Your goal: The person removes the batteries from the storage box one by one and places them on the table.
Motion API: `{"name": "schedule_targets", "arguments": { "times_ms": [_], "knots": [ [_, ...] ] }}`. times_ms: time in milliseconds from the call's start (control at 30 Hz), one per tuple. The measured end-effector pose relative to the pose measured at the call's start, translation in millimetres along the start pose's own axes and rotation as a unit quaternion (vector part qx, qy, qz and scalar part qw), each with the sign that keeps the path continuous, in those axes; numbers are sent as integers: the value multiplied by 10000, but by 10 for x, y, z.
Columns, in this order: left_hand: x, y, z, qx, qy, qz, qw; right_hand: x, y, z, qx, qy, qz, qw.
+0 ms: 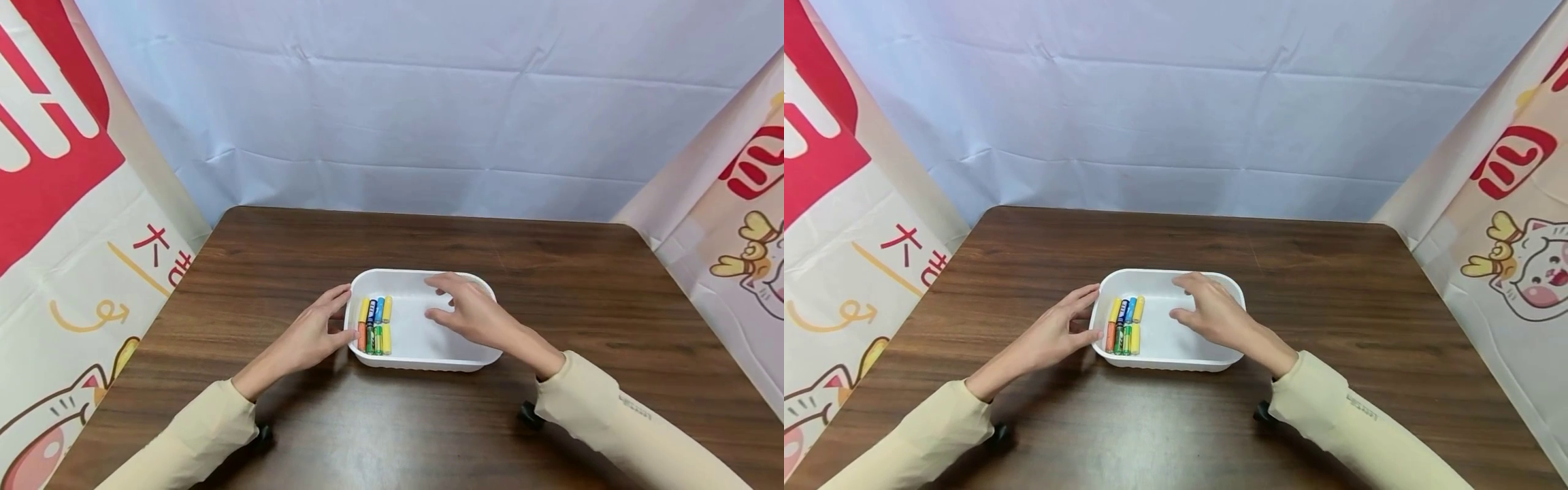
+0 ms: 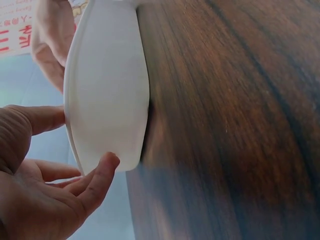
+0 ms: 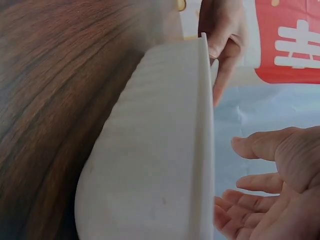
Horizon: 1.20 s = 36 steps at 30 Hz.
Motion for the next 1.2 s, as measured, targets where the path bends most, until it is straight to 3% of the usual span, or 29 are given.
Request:
{"name": "schedule_targets", "arguments": {
  "times_ms": [267,533,733,1200],
  "knots": [
    [6,-5,5,80,-128,-22,9999,-174,35,-261,-197,-317,-176,9992],
    [7,-8,15,-119,-129,-142,9997,-219,-1,-467,-346,-626,26,9974],
    [4,-23,18,-196,-188,-153,9995,-214,-11,-620,-433,-946,-212,9943],
    [2,-35,12,-231,-172,-247,9993,-244,-48,-750,-405,-1214,-131,9917]
  ]
}}
Point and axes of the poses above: each hand's wrist, its own x-axis away from the middle knuckle, its own z-axis out of the back of the hand, y = z × x, the point moved 3 cm from there along -x, towards the middle knuckle, and after that the axes turned 8 degrees about -x, right-handed, at the moved point
